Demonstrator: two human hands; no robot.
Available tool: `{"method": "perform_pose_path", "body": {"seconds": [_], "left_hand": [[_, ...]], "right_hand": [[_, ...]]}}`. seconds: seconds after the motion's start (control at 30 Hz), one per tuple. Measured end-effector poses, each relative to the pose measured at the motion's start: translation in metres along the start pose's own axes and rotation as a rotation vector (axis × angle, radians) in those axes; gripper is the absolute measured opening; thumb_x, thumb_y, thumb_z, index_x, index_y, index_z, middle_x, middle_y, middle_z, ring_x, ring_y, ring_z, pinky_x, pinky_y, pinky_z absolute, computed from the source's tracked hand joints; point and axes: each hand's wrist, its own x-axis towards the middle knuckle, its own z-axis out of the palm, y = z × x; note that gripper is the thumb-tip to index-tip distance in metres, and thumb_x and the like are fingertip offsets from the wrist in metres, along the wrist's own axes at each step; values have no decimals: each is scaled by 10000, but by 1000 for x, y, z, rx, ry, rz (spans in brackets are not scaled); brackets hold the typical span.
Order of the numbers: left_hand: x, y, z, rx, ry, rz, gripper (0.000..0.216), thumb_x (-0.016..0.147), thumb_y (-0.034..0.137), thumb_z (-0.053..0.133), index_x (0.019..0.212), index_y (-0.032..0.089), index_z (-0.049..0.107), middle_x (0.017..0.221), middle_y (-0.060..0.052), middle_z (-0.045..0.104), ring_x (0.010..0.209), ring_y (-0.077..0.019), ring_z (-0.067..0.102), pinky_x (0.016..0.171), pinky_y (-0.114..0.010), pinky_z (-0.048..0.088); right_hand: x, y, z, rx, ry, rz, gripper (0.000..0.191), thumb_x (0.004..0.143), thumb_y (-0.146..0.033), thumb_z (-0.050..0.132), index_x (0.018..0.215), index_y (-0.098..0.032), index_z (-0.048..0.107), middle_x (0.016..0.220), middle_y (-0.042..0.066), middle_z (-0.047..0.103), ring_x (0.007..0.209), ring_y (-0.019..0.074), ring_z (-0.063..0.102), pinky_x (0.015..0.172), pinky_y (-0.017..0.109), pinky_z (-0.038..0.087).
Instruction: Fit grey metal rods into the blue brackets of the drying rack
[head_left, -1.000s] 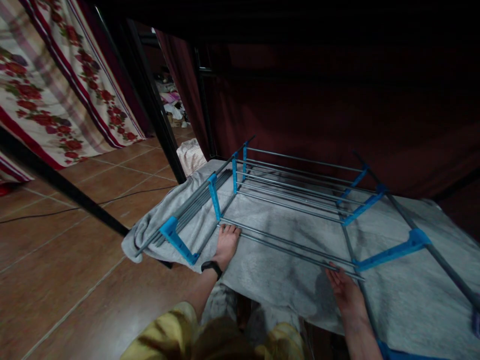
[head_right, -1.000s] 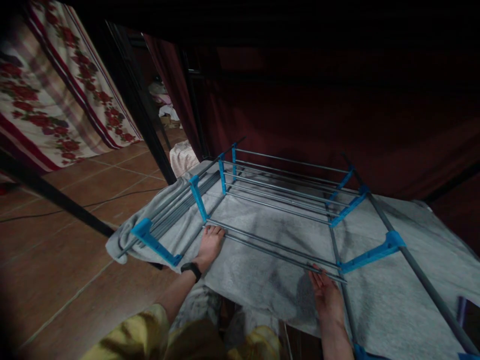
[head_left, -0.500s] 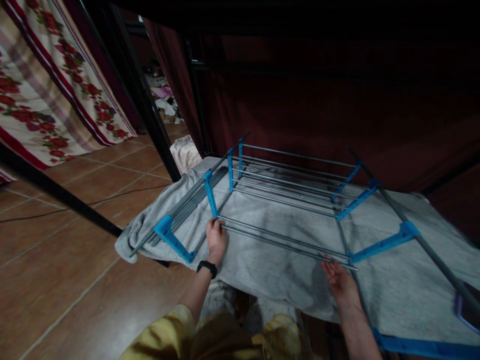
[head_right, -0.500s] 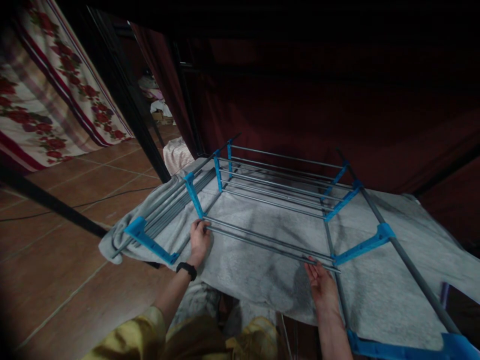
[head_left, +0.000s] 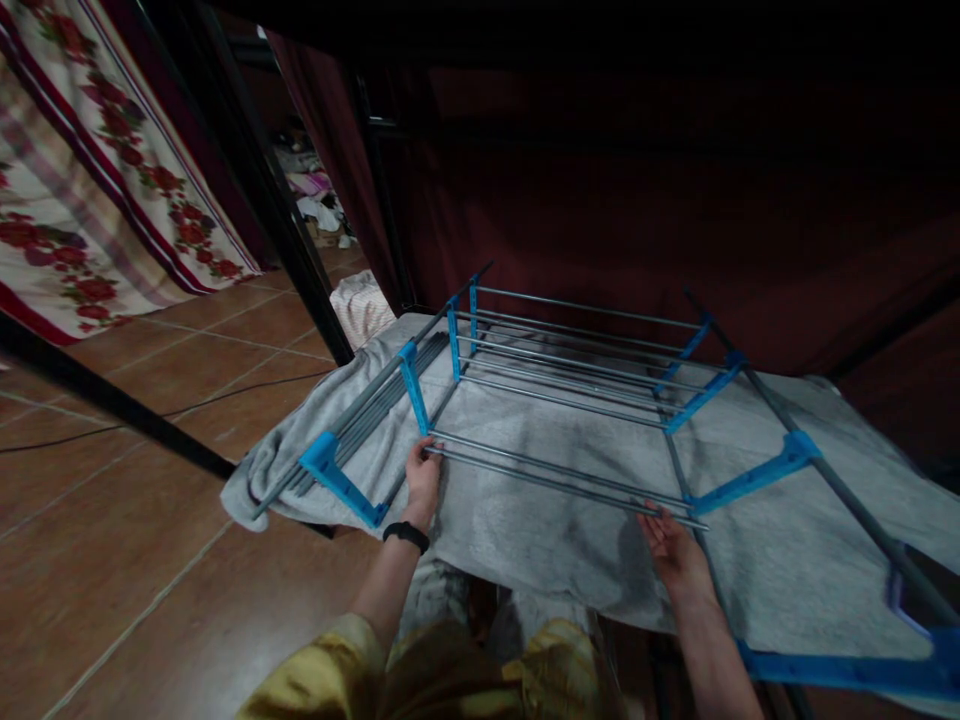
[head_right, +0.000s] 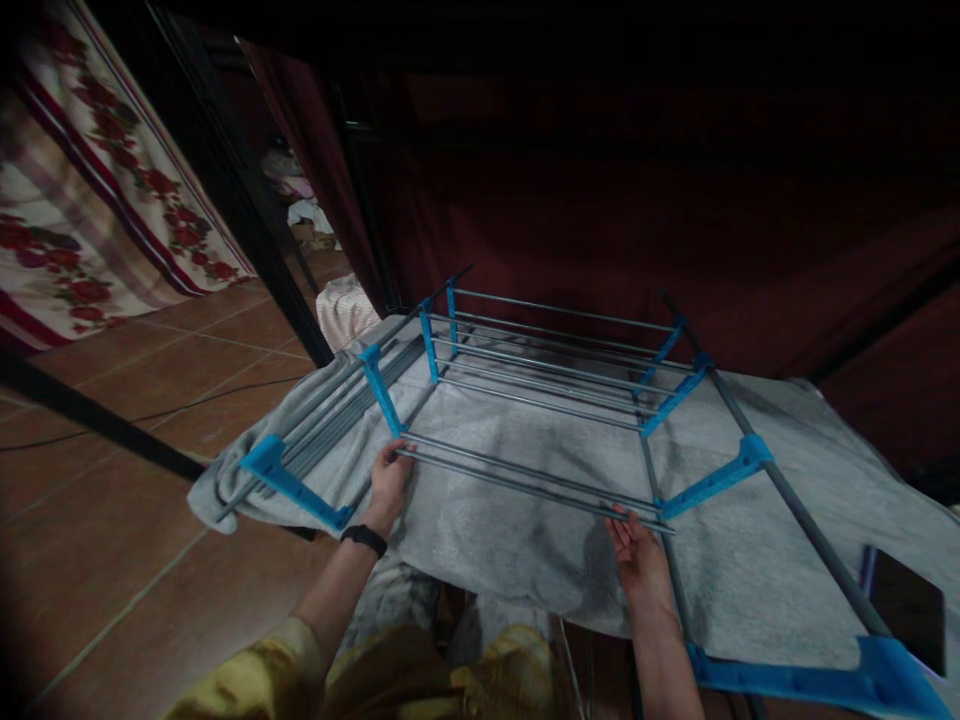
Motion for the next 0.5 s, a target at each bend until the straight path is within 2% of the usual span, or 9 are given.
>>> {"method": "perform_pose_path", "body": {"seconds": [0.07,0.23,0.33,0.5], "left_hand": [[0,1,2,-56,9,-39,298,694,232,736,966,181,627,787,26,625,684,-110,569,673,-236,482],[2,8,2,-256,26,-239,326,688,122,687,981,200,568,769,15,649,701,-131,653,654,-241,521],[3,11,1,-256,20,-274,299,703,111,681,956,209,556,733,9,648,692,-154,676,627,-259,544],[4,12,-1,-258,10,-283,266,722,126,687,920,225,542,770,8,658,697,-145,686,638,-255,571]], "right_hand": [[0,0,0,1,4,0,130,715,-181,748,823,-213,683,870,7,752,846,147,726,841,295,624],[3,0,0,11,39,35,83,758,-198,684,837,-222,687,879,17,752,847,154,726,841,314,628],[5,0,0,25,70,44,34,772,-231,661,805,-229,665,861,25,750,822,160,724,875,345,621],[8,5,-2,27,46,6,76,770,-280,708,825,-236,679,857,22,753,791,168,720,859,356,626]]}}
